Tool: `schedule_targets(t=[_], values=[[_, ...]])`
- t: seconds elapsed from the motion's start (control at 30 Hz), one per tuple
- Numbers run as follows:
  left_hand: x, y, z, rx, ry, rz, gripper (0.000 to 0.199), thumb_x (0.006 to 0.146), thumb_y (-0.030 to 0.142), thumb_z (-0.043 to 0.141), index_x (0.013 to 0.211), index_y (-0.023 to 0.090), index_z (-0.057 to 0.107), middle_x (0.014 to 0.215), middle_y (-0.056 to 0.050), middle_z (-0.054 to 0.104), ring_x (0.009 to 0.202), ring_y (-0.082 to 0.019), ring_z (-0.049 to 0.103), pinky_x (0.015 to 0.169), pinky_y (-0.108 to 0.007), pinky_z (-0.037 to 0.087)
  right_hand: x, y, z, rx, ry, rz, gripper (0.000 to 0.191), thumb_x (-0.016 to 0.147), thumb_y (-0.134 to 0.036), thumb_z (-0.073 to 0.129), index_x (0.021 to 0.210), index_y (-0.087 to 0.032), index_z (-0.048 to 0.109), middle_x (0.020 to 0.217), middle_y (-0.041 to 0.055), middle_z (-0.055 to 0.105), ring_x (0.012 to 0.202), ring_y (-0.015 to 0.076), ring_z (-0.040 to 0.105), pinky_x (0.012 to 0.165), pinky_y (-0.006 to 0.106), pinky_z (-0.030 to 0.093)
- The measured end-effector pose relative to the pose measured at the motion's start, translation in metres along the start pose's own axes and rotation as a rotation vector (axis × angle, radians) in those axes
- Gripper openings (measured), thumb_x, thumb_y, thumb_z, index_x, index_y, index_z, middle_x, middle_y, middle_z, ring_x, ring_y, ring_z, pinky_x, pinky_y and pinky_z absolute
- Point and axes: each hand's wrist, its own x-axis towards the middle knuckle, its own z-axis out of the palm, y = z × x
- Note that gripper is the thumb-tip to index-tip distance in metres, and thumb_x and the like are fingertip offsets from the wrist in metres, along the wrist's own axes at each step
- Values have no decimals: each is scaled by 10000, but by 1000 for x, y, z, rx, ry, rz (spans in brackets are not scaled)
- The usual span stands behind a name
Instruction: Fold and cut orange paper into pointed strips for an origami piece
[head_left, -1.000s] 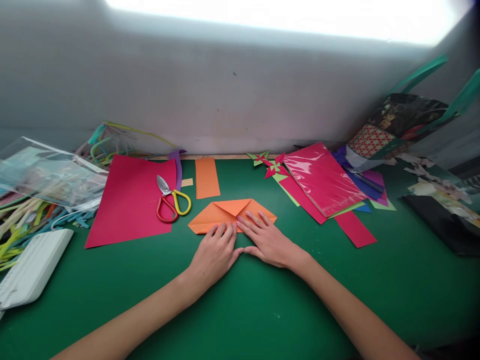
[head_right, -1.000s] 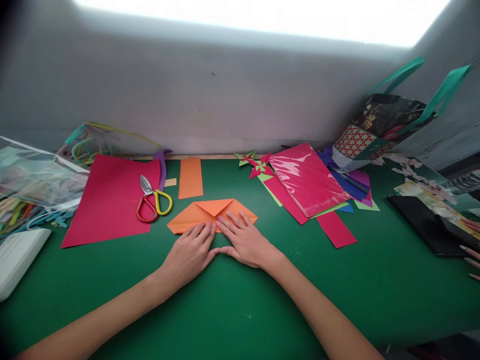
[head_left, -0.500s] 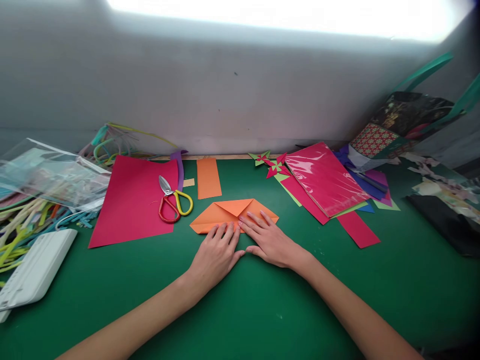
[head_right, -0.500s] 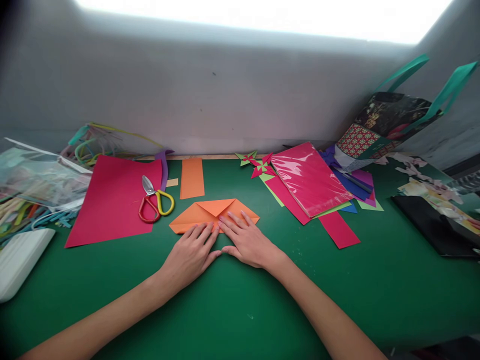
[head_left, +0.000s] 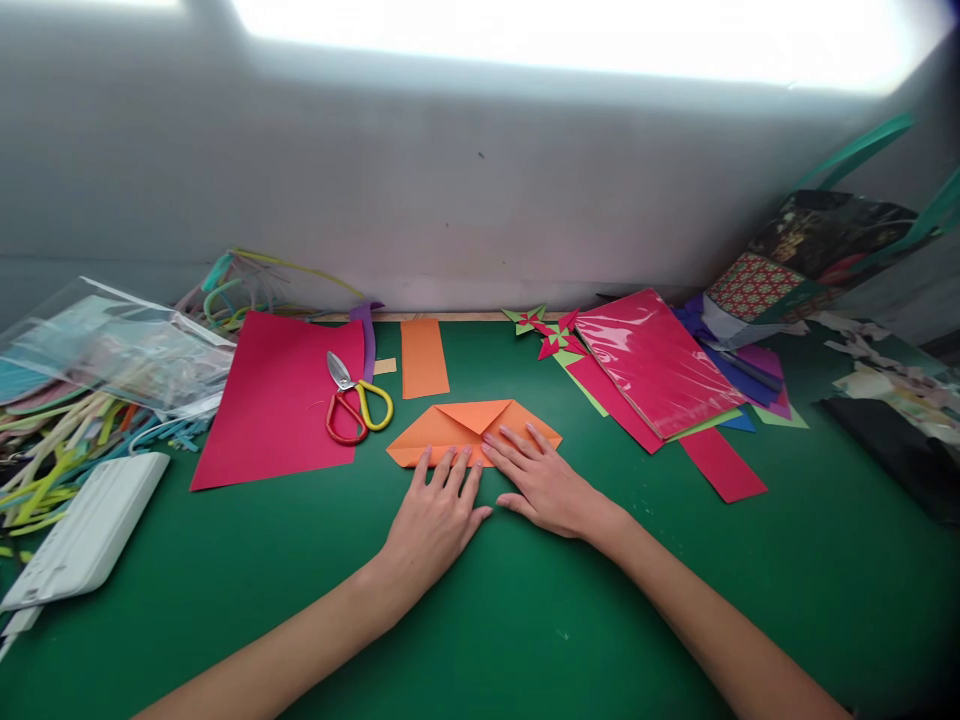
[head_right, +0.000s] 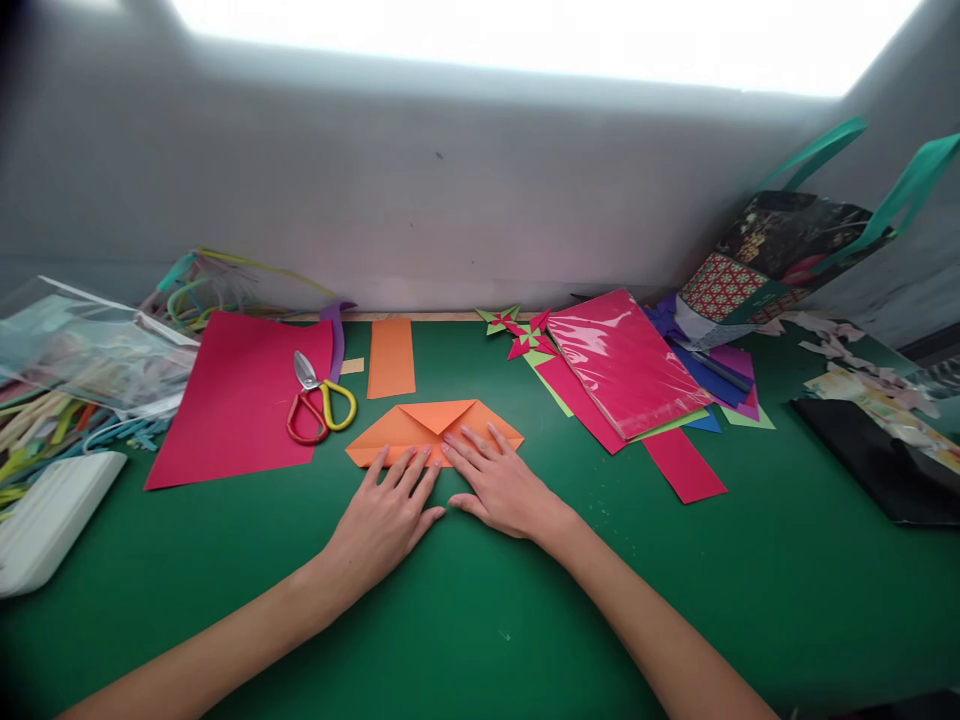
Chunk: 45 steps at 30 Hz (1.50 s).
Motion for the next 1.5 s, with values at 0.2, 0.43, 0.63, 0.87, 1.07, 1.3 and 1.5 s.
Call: schedule_targets(t=[0.2,0.43,0.63,0.87,1.07,1.3,1.5], values=[[-5,-1,-2,-10,9,-18,565,1092,518,427,1498,164,599,1561,-180,552,1457,-379,503,1256,-639,270,0,0,1,-2,5,-5,731,1094,-516,453,1697,-202,184,1722,89,305,1619,314,214,1302,614,207],[-8,1,1,-16,15,-36,567,1108,503,390,1488,144,609,1569,-167,539,1466,-364,502,1259,-655,266,0,1,2,-1,15,-9,725,1096,-513,448,1699,-219,175,1720,84,312,1615,317,228,1300,612,207],[-12,2,3,-28,14,-44,590,1109,507,378,1507,125,586,1577,-172,518,1484,-359,484,1269,-669,235,0,1,1,-6,8,-5,740,1092,-518,455,1701,-227,151,1722,78,308,1616,312,224,1295,621,222],[-18,-1,3,-21,29,-30,555,1113,452,379,1509,123,583,1582,-180,508,1484,-351,488,1273,-650,240,0,0,0,0,12,0,751,1087,-522,469,1703,-251,136,1722,77,308,1614,312,231,1296,619,225],[-26,-6,0,-11,34,-27,558,1113,443,376,1501,103,591,1553,-193,539,1447,-354,533,1255,-626,298,0,-1,-1,9,-4,12,733,1096,-517,446,1703,-250,133,1728,60,289,1620,310,207,1299,622,211],[-39,-16,-3,-4,66,-45,533,1112,434,391,1464,114,632,1505,-181,599,1392,-351,589,1240,-605,343,0,0,1,-2,16,7,754,1089,-513,467,1705,-257,115,1721,68,310,1615,317,226,1289,628,239],[-49,-28,-6,25,88,-52,529,1115,420,387,1433,87,646,1461,-181,642,1356,-314,625,1260,-546,339,1,0,1,4,4,11,724,1095,-516,448,1703,-254,153,1725,61,300,1615,320,225,1296,625,224]])
